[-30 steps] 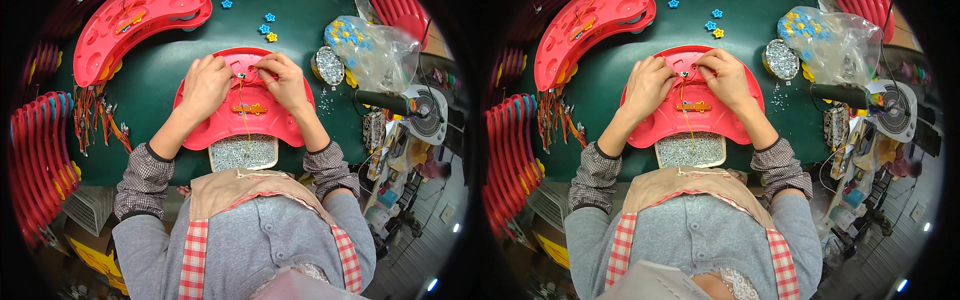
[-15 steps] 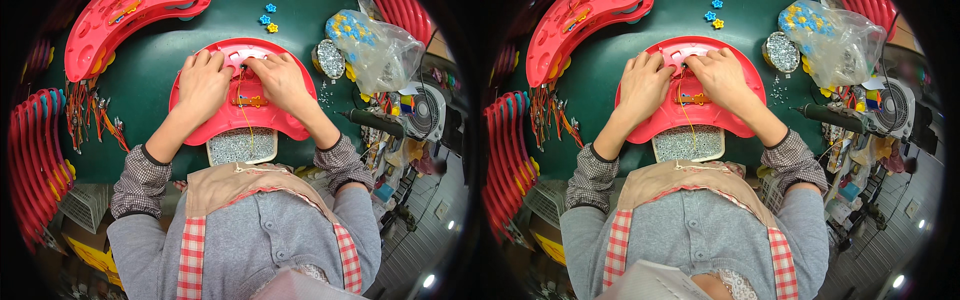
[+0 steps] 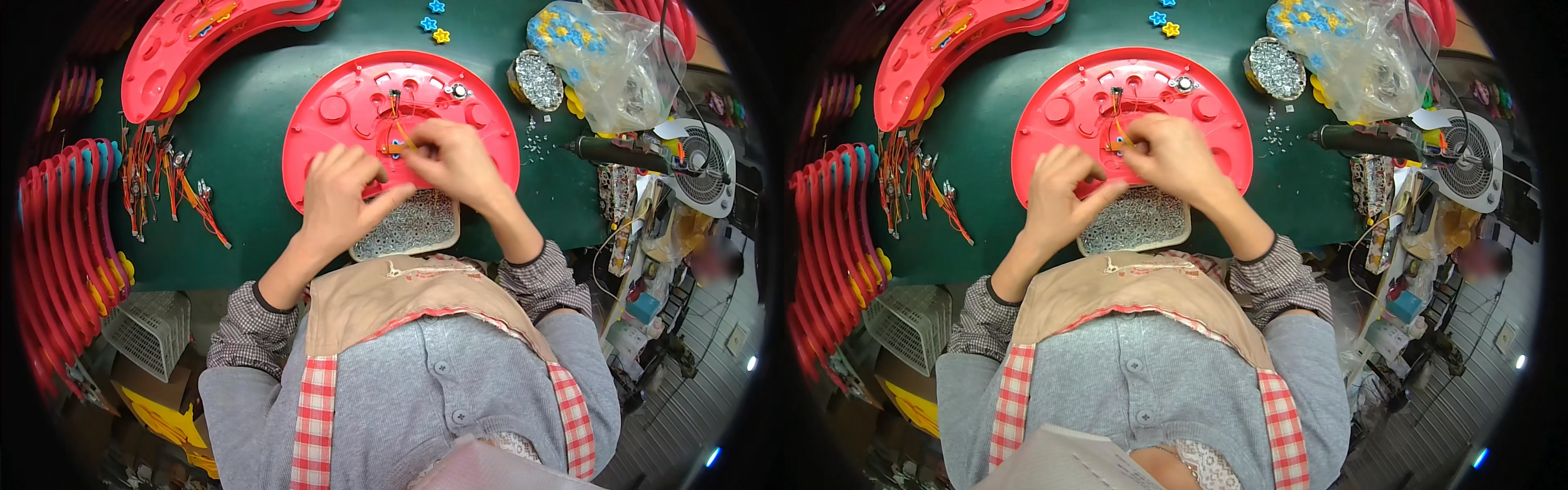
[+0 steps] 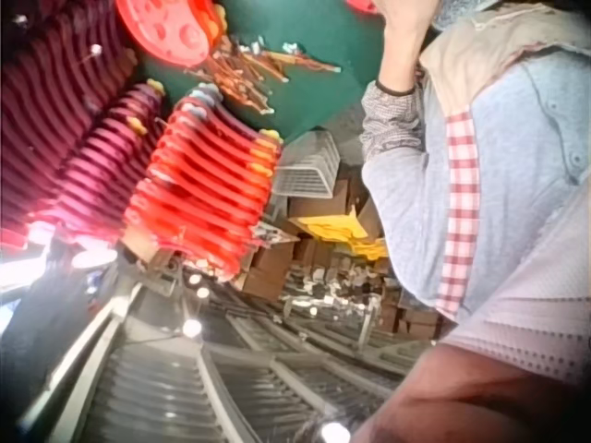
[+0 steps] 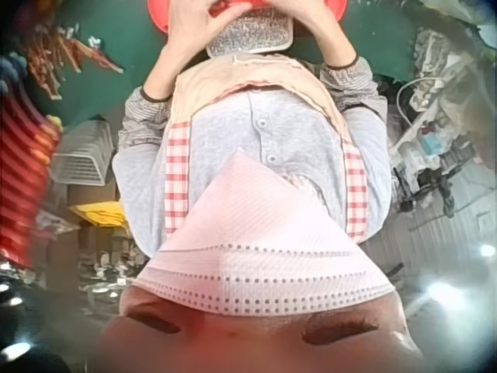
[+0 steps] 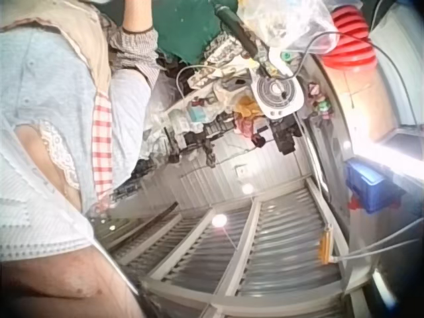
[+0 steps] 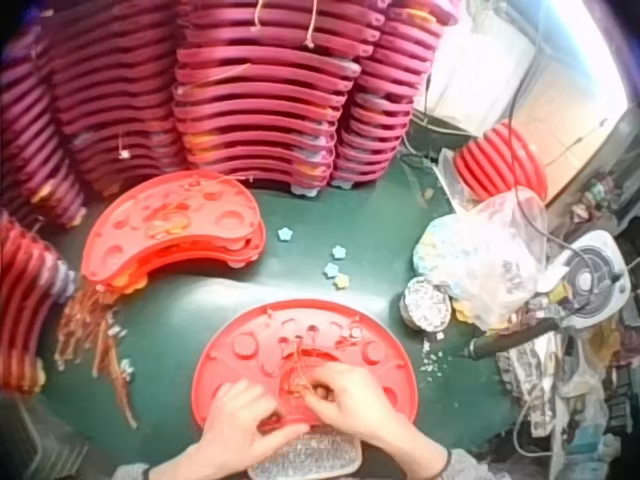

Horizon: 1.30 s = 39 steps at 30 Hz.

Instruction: The person assembles decorative lanterns by attaching star-shaped plastic pieces and small LED lights to red plastic frames. They use a soldering iron to connect wires and a hot glue gun to secure components. The person repeatedly handles the frames, wires, and decorative pieces while working at a cluttered table.

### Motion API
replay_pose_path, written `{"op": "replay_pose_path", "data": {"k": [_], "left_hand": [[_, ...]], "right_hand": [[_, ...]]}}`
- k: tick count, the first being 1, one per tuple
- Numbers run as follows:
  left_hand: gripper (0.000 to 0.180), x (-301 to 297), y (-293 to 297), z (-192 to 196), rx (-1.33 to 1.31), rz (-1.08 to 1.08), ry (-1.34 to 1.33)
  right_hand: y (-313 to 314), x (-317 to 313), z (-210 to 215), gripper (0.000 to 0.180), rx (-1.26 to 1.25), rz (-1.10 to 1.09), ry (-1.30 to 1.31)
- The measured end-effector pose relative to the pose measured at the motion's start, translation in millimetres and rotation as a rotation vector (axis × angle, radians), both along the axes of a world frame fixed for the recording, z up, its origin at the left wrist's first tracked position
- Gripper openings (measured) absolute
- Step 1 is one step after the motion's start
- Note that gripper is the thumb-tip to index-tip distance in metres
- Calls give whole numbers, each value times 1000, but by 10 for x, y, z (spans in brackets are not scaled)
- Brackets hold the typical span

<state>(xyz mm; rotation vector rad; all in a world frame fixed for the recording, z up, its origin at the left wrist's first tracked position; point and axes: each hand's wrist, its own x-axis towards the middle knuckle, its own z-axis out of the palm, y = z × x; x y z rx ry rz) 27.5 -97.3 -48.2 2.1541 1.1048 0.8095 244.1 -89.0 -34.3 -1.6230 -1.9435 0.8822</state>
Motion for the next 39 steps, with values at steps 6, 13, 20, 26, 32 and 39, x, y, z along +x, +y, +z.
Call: {"op": "replay_pose_path", "data": {"k": [6, 13, 20, 26, 32, 39], "left_hand": [[29, 68, -73, -164, 12, -18, 75], [22, 59, -60, -194, 12, -42, 54], [21, 52, -73, -206, -4, -36, 35], [23, 48, -52, -218, -11, -34, 29], [23, 31, -59, -200, -27, -40, 37], [22, 50, -53, -200, -23, -44, 41]], "right_hand": [[20, 388, 48, 18, 97, -68, -119], [136, -98, -112, 23, -53, 24, -218], [143, 515, 36, 13, 259, -183, -232], [258, 462, -119, 15, 397, -107, -4], [360, 512, -230, 16, 474, 12, -277], [253, 398, 73, 26, 213, 242, -729]]}}
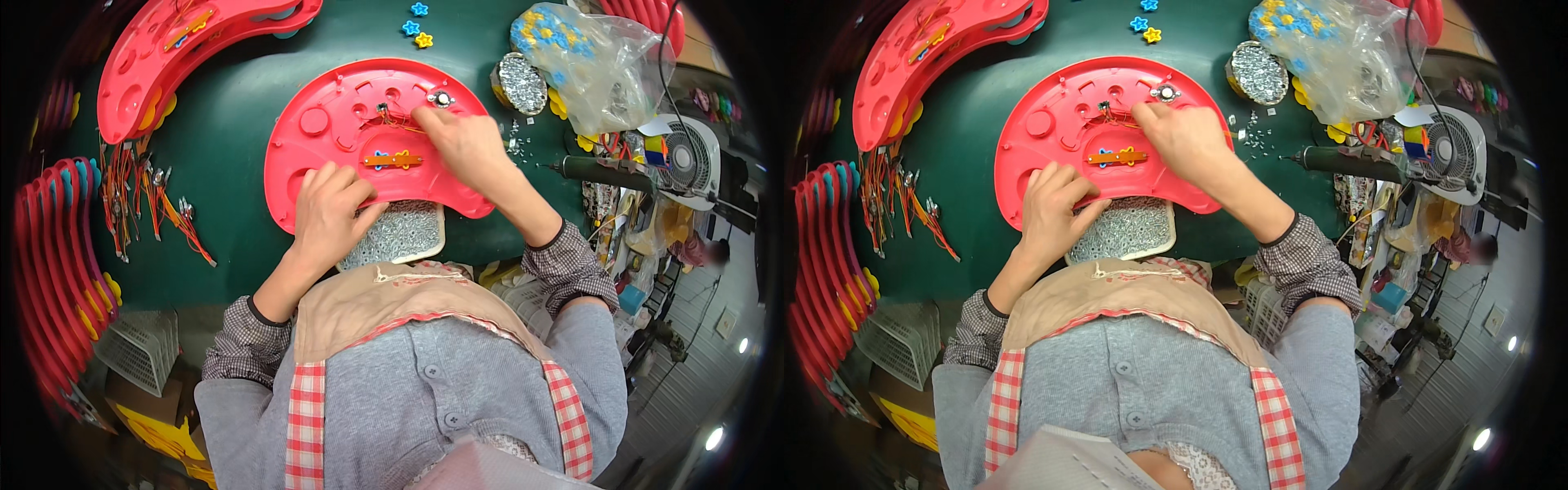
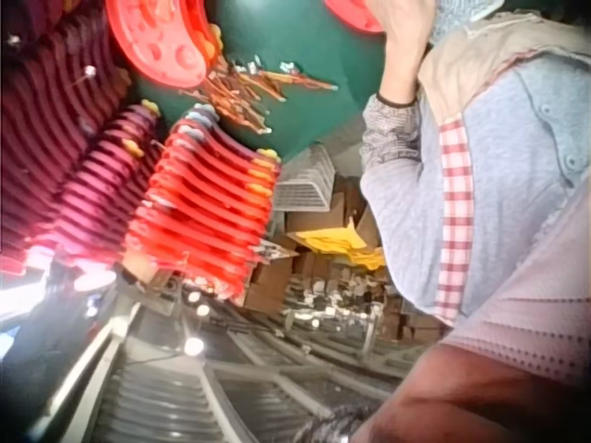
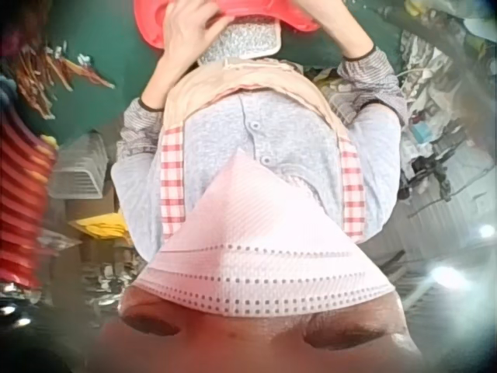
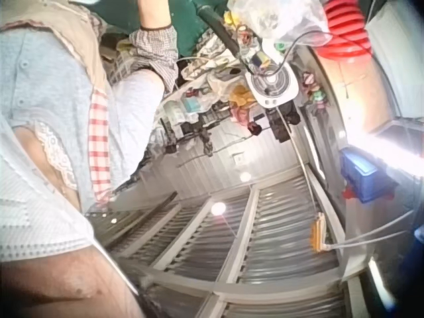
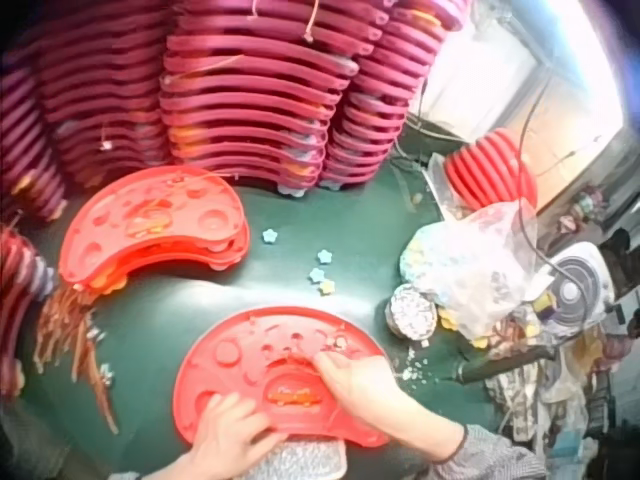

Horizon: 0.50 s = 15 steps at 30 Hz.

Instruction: The person assembles decorative lanterns by attaching star-shaped plastic pieces and small LED lights to red plastic frames. They use a soldering iron to connect wires and a hot glue gun to secure components. The person repeatedly handles the frames, wires, and decorative pieces while working at a cluttered table.

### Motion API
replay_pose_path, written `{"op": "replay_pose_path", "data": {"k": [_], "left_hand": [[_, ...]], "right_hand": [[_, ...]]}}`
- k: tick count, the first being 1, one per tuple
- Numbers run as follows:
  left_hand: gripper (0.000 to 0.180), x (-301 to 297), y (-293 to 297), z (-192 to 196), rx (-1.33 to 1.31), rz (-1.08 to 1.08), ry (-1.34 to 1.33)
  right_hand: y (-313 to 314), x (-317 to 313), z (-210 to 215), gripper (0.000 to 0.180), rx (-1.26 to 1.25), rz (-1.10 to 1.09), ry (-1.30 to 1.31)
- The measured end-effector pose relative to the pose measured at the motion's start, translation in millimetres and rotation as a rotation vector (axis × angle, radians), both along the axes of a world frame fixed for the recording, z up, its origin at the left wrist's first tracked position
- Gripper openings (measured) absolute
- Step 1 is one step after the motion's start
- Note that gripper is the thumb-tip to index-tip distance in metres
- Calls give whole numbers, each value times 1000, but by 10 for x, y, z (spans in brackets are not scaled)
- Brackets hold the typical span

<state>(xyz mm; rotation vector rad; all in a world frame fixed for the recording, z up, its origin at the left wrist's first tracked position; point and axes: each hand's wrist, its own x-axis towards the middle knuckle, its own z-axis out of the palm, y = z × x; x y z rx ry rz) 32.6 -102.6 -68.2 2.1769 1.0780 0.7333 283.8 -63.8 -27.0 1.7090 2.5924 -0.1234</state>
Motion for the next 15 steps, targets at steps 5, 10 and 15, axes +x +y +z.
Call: {"op": "replay_pose_path", "data": {"k": [5, 10, 15], "left_hand": [[24, -61, 78, 102, -125, -56, -93], [26, -76, 1121, 399, 36, 48, -326], [51, 909, 2570, 159, 140, 106, 343]], "right_hand": [[60, 290, -118, 26, -140, -186, 721], [1063, 455, -58, 36, 122, -208, 943], [1827, 444, -647, 59, 142, -433, 232]]}}
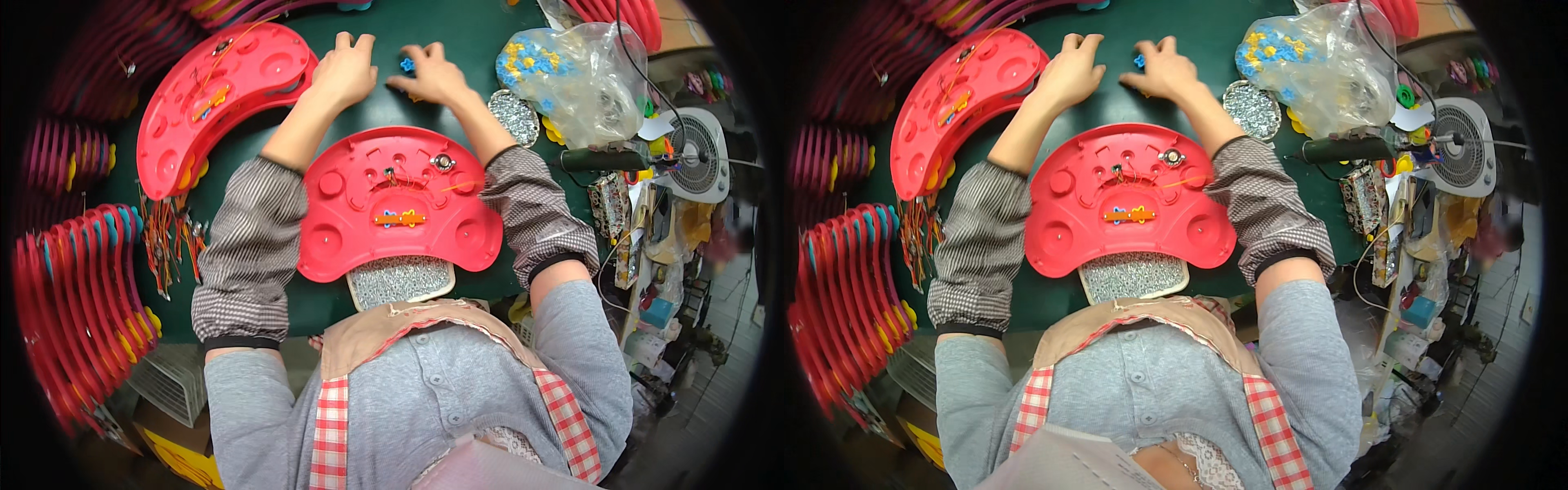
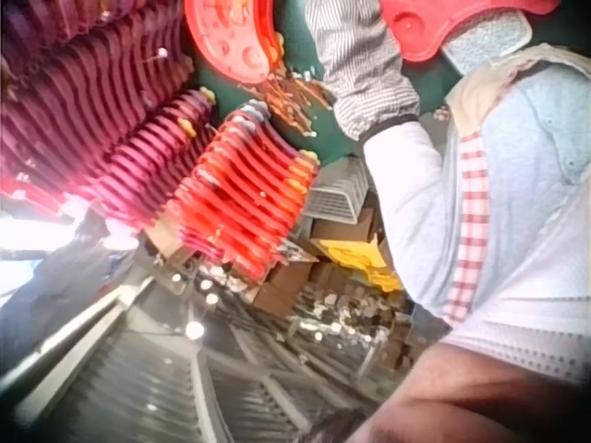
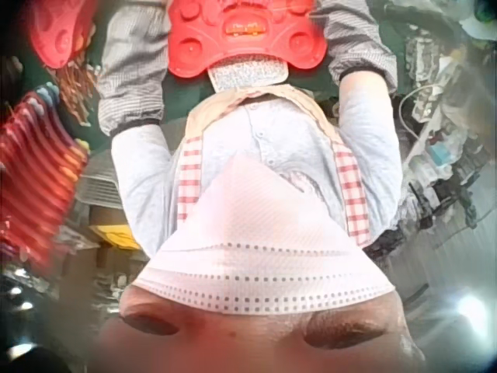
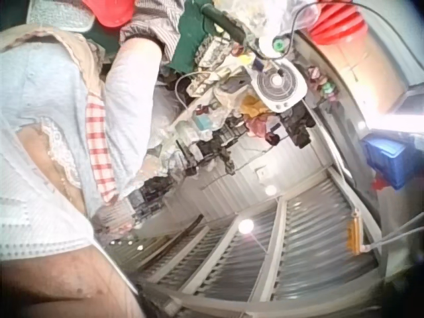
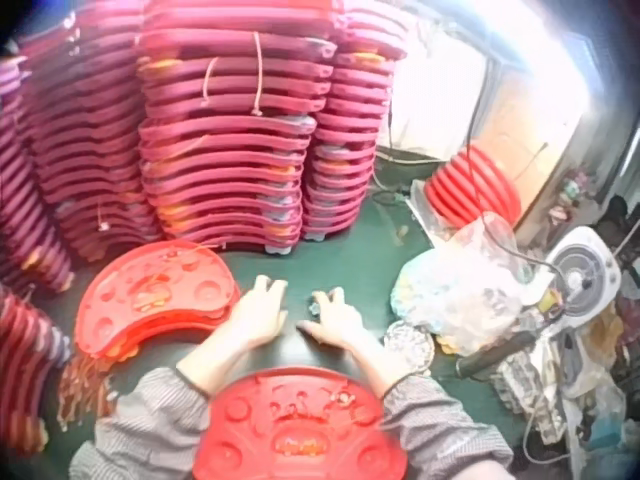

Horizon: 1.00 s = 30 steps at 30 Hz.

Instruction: The person assembles decorative lanterns by attaching star-shaped plastic pieces and small LED lights to red plastic frames. They use a soldering iron to connect wires and a hot glue gun to secure components. The person repeatedly handles the frames, wires, and decorative pieces while working at a cluttered table.

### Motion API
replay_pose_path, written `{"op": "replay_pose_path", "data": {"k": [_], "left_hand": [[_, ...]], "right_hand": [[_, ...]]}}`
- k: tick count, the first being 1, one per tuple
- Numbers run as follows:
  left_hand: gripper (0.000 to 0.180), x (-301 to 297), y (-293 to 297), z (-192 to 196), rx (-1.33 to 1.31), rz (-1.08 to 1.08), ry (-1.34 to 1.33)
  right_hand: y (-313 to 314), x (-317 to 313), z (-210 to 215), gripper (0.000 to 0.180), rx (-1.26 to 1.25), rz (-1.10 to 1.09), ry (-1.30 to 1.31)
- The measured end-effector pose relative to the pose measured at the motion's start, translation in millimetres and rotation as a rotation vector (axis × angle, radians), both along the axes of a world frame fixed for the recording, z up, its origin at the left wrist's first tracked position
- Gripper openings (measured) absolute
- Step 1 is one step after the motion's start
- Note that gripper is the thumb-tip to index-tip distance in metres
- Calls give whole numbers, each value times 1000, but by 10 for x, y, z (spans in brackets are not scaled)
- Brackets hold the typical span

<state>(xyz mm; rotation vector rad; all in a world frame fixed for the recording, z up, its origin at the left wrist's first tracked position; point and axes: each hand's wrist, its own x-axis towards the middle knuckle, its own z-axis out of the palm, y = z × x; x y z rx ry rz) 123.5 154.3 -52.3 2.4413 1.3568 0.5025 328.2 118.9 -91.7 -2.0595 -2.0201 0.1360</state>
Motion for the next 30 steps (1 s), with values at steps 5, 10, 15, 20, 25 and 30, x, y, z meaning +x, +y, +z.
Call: {"op": "replay_pose_path", "data": {"k": [5, 10, 15, 20, 25, 30], "left_hand": [[30, 86, 323, -381, -33, -80, 198], [19, 79, -166, -282, -229, -525, 21], [37, -34, -352, 31, -265, -457, -31], [37, 140, -611, 429, -386, -334, -237], [40, 293, -693, 443, -409, -340, -464], [41, 578, -353, 819, -369, -304, -470]], "right_hand": [[-322, 15, -68, 24, -6, 352, 142], [-910, 406, 3, 32, -95, 326, 263], [-1376, 344, 718, 40, 324, 201, 419], [-2732, 385, 1285, 19, 571, 10, 827], [-4185, 824, 1111, 19, 704, -354, 1165], [-4174, 1797, 1359, 25, 848, -457, 1464]]}}
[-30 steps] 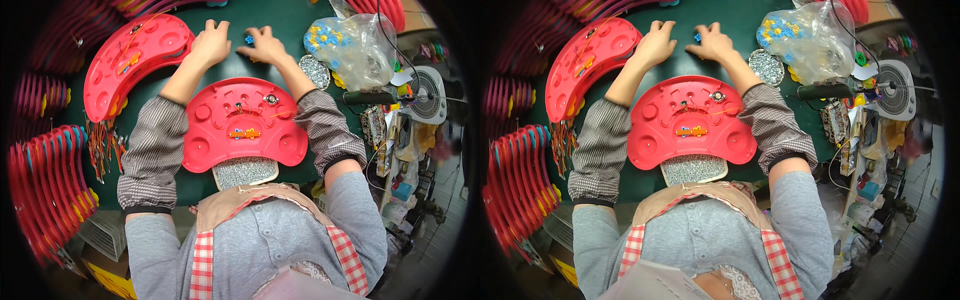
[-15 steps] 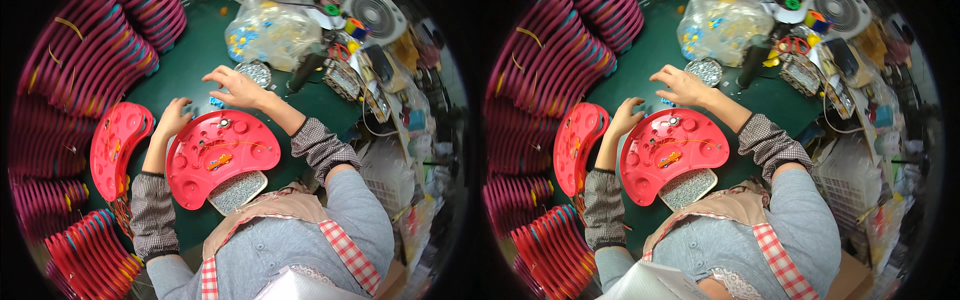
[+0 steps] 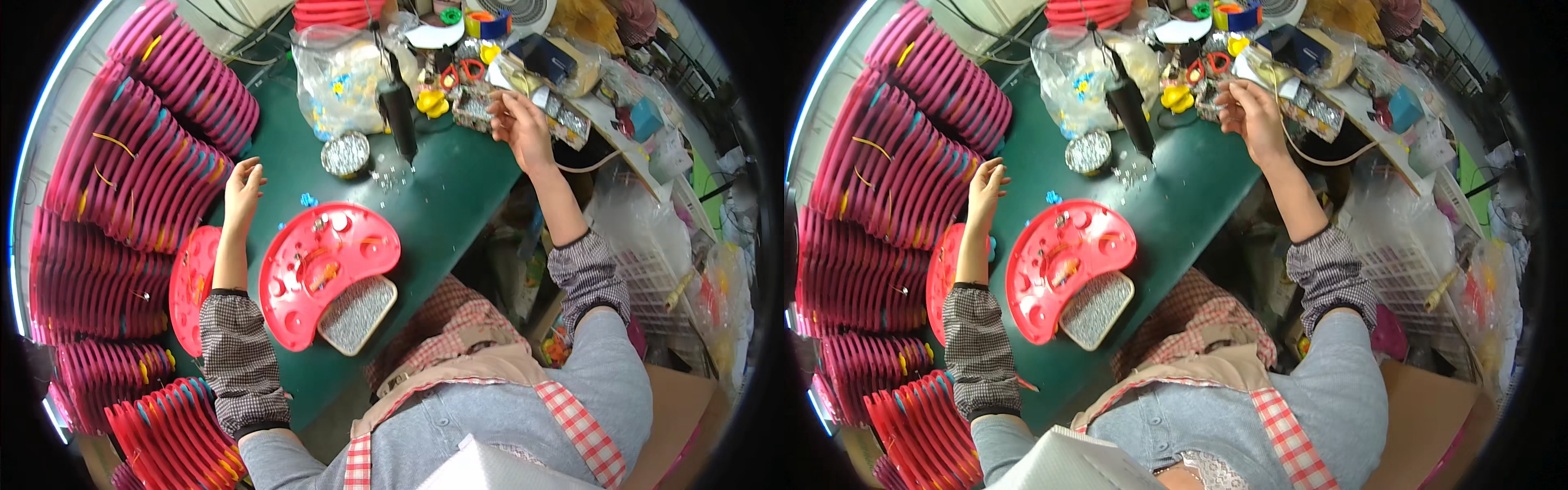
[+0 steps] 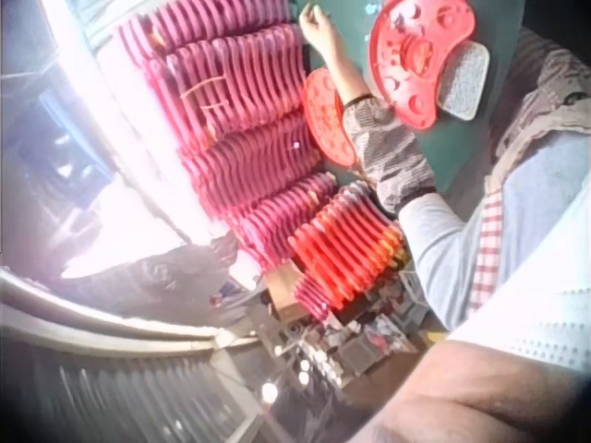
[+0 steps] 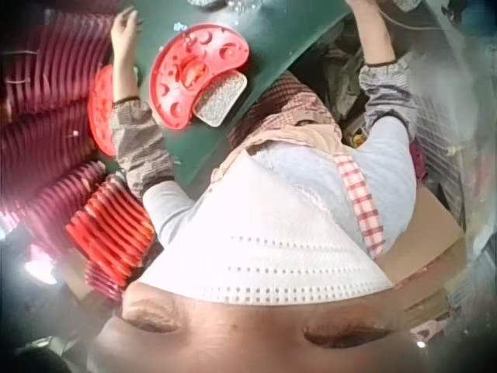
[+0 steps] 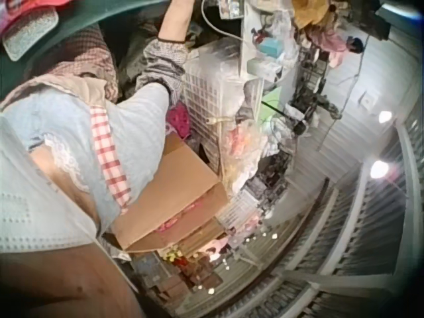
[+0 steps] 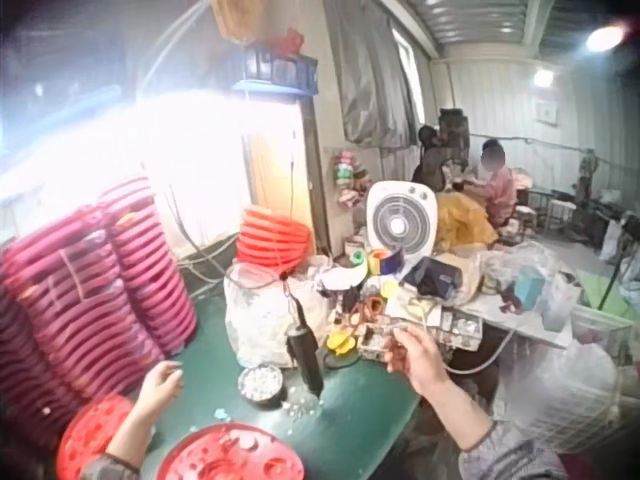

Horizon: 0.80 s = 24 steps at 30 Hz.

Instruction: The person assembles decorative lanterns by attaching star-shaped plastic pieces and small LED lights to red plastic frames. They use a soldering iron to connect wires and a hot glue gun to secure components. The person repeatedly handles the frames, wires, and decorative pieces while working at a cluttered table.

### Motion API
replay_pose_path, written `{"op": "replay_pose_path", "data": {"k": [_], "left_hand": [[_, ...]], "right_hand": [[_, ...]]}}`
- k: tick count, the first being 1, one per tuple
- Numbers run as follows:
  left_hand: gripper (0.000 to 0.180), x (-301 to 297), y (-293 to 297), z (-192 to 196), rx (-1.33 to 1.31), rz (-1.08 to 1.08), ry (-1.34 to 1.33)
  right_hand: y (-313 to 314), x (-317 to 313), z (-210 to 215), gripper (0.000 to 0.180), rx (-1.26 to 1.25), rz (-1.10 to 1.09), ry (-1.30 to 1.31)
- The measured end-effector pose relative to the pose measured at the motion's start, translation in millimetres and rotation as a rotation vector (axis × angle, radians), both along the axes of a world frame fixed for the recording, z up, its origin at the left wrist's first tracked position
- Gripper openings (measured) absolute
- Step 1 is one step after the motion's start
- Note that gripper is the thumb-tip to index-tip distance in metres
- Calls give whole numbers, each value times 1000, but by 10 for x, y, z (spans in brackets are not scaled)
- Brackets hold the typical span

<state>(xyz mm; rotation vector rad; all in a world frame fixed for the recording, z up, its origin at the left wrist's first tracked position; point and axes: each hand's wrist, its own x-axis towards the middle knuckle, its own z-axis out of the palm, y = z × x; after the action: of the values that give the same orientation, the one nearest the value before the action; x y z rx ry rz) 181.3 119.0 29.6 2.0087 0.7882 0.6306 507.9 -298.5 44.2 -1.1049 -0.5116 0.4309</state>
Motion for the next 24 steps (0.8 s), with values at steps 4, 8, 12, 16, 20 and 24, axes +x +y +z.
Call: {"op": "replay_pose_path", "data": {"k": [4, 8, 12, 16, 20, 24], "left_hand": [[35, 808, 519, 311, 23, 2, -47], [37, 1704, 1302, 346, 218, -67, -259], [31, 2683, 1170, 3, 229, -603, 3], [36, 2616, 619, -290, 121, -905, 476], [32, 2985, 745, 418, -167, -614, 612], [69, 3493, 1582, 916, -609, 25, -103]], "right_hand": [[947, 1094, 117, 32, 41, 105, 154], [2625, 2029, 107, 50, 83, 279, 415], [3806, 2740, -253, 53, -71, 130, 505], [4662, 2986, -446, 63, -163, 50, 615], [5063, 3245, -736, 73, -158, -11, 694], [5333, 3239, -807, 68, -5, 199, 892]]}}
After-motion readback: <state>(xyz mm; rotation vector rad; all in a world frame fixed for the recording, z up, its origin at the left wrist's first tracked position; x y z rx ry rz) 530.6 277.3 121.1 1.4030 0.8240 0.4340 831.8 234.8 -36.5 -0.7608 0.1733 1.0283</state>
